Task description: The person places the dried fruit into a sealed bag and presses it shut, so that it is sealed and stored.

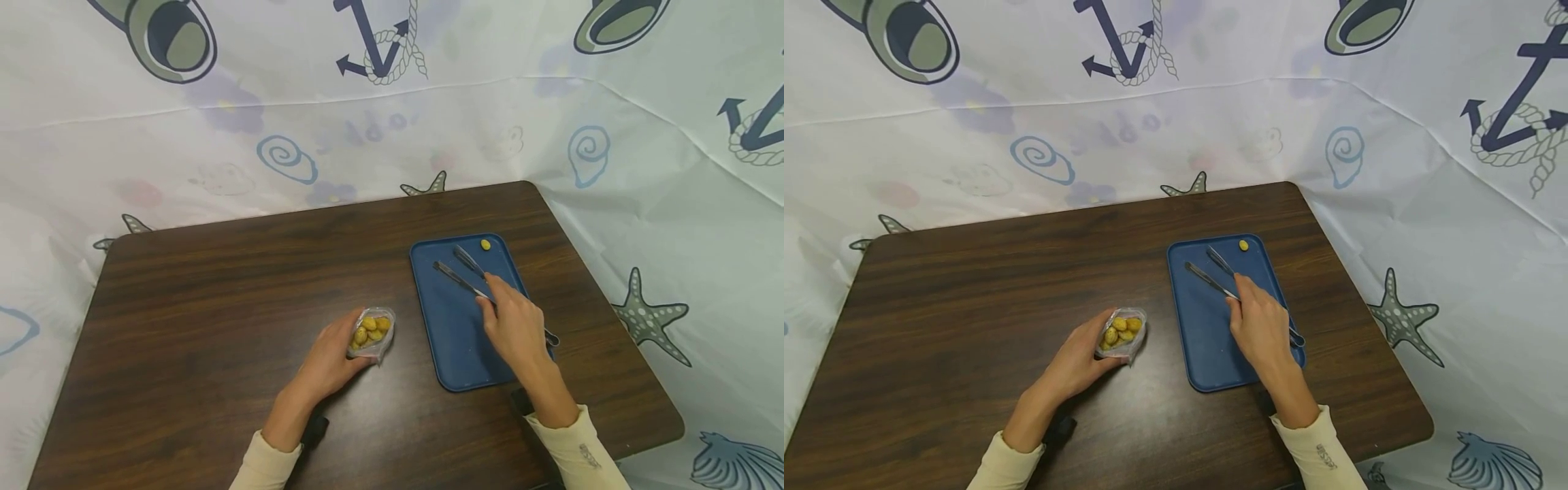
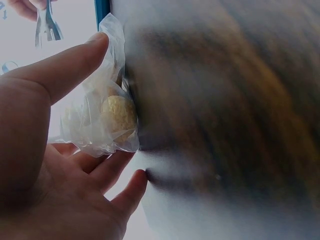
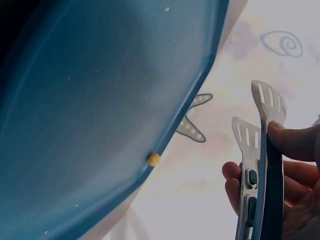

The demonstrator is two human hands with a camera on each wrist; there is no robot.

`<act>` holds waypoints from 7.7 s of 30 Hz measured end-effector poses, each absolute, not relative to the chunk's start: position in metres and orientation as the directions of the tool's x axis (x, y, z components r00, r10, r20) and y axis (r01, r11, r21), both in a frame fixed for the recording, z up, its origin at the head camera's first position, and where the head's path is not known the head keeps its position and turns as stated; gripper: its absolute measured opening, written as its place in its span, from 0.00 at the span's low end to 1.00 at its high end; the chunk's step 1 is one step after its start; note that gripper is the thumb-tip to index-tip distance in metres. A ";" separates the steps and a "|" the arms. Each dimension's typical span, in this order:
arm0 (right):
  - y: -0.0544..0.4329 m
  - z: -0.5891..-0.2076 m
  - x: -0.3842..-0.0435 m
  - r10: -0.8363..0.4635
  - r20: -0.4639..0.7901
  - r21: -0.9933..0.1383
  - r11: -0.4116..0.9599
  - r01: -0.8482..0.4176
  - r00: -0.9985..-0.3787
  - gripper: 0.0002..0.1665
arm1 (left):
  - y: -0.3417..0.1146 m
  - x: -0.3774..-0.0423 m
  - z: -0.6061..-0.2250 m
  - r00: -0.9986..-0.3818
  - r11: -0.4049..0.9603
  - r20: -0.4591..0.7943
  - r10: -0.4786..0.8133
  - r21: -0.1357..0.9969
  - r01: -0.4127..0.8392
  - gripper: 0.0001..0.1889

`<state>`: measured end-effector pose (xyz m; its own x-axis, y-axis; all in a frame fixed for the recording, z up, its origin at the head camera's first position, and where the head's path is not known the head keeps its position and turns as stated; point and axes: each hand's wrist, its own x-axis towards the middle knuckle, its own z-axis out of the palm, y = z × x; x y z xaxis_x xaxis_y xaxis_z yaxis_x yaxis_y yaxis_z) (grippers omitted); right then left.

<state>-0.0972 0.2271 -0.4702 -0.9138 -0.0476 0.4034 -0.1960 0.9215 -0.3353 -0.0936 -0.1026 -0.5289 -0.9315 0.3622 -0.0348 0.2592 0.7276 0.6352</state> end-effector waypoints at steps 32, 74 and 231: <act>0.253 -0.474 -0.134 0.108 0.301 -0.385 0.923 -0.017 -0.948 0.26 | -0.104 -0.093 -0.529 -0.932 0.727 -0.069 0.356 0.647 0.230 0.49; 0.280 -0.495 -0.162 0.168 0.233 -0.343 0.936 0.080 -0.958 0.19 | -0.104 -0.092 -0.529 -0.932 0.724 -0.039 0.361 0.642 0.254 0.48; 0.161 -0.460 -0.064 -0.223 0.476 -0.454 0.766 -0.454 -0.851 0.16 | -0.107 -0.099 -0.528 -0.924 0.720 -0.043 0.379 0.641 0.265 0.48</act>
